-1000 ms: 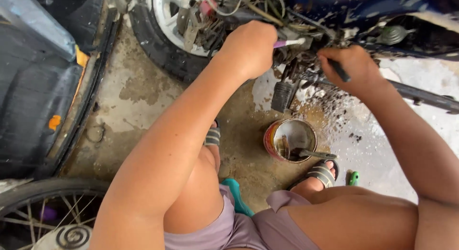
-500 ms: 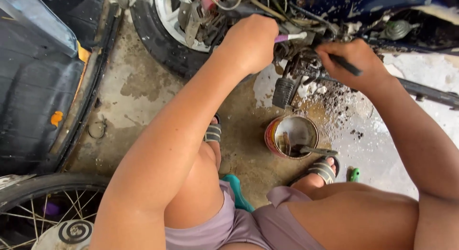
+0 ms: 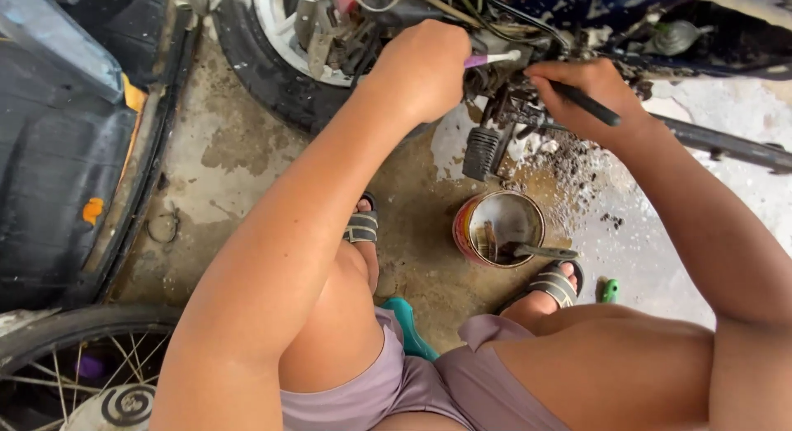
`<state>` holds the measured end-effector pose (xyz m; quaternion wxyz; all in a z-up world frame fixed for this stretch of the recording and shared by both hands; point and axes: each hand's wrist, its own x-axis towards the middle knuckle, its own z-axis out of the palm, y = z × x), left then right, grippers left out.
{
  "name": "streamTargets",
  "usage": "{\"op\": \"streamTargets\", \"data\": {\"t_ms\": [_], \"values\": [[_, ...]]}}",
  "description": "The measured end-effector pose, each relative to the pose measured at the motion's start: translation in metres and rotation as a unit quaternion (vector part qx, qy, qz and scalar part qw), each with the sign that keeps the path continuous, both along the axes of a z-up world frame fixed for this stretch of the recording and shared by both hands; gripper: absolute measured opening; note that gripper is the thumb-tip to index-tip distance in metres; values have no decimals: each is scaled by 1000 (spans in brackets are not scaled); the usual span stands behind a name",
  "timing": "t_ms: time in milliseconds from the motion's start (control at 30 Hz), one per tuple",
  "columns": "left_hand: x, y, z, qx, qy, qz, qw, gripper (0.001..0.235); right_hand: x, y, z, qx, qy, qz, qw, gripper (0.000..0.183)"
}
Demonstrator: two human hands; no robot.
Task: The person scrubs the engine and frame of a blue motorcycle using a toothbrush and a small brush, repeatedly dipping them into a can of cleaning liquid. The person focuses on the area around the rear wheel and foot peg, scrubbing various components of the motorcycle's undercarriage.
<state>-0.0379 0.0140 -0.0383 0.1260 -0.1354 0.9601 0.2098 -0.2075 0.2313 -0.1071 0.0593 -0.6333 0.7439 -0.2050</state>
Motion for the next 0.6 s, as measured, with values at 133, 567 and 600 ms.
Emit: {"op": "streamTargets", "data": {"t_ms": [133, 567, 600], "values": [[1, 2, 10, 20, -53, 16, 998, 15, 5, 0, 9, 122, -49, -71, 989, 23], [-1, 2, 11, 11, -30, 18, 999, 11, 0, -3, 14, 71, -35, -24, 997, 20], [2, 4, 6, 17, -25, 14, 999, 11, 14, -1, 20, 92, -43, -34, 994, 19]]}}
